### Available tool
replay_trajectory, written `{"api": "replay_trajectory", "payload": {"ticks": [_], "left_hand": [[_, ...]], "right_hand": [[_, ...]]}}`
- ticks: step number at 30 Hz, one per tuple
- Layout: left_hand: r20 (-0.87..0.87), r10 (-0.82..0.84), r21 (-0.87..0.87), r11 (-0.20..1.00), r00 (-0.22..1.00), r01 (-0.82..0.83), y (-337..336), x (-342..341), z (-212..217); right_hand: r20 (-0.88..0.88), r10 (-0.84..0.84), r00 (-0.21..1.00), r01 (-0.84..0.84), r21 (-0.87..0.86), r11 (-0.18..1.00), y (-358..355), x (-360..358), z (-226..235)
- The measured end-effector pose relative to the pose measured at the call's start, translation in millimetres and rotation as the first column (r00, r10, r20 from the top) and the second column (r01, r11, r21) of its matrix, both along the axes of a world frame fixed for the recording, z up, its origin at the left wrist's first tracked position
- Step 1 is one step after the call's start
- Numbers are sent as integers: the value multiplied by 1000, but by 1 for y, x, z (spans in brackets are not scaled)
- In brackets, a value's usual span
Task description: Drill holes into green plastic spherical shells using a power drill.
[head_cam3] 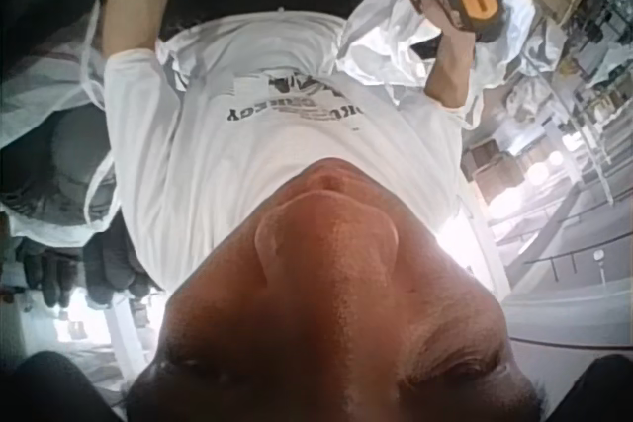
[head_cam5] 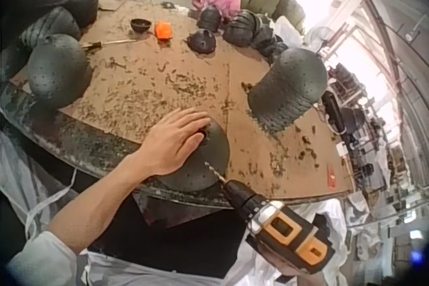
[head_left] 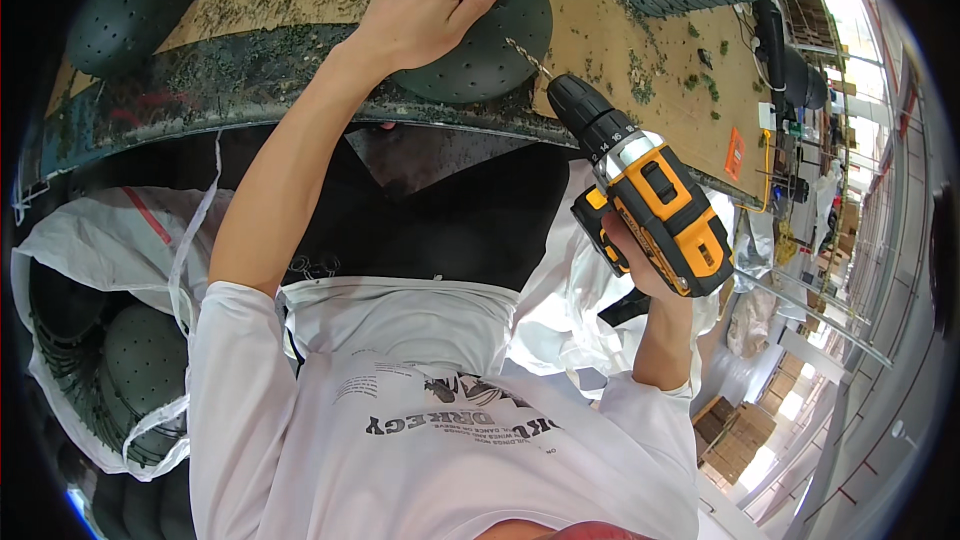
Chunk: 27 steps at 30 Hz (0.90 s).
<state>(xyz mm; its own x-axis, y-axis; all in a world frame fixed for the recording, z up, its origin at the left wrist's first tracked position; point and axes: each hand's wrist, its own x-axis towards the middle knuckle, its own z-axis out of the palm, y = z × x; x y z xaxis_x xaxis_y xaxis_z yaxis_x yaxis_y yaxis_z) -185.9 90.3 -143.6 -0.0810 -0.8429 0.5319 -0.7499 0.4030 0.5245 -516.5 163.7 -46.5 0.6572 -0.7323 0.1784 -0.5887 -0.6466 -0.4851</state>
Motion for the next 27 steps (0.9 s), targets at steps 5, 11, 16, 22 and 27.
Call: {"api": "replay_trajectory", "payload": {"ticks": [5,11,16,22,27], "left_hand": [[7,13,-32,999,1000,-13,-2,1,-8],[-20,4,-39,999,1000,-5,-2,2,-8],[-15,15,-55,998,1000,-16,-2,0,-11],[-7,45,-38,998,999,-45,-2,1,-13],[26,84,-81,993,996,-82,-2,0,-14]], "right_hand": [[93,-46,995,31,156,987,-2,6,6],[-1,-100,995,99,166,981,-1,1,4],[-93,-68,993,77,92,993,-6,7,21],[-337,133,932,-158,-46,986,-35,21,60],[-393,237,888,-260,-6,966,-47,30,86]]}}
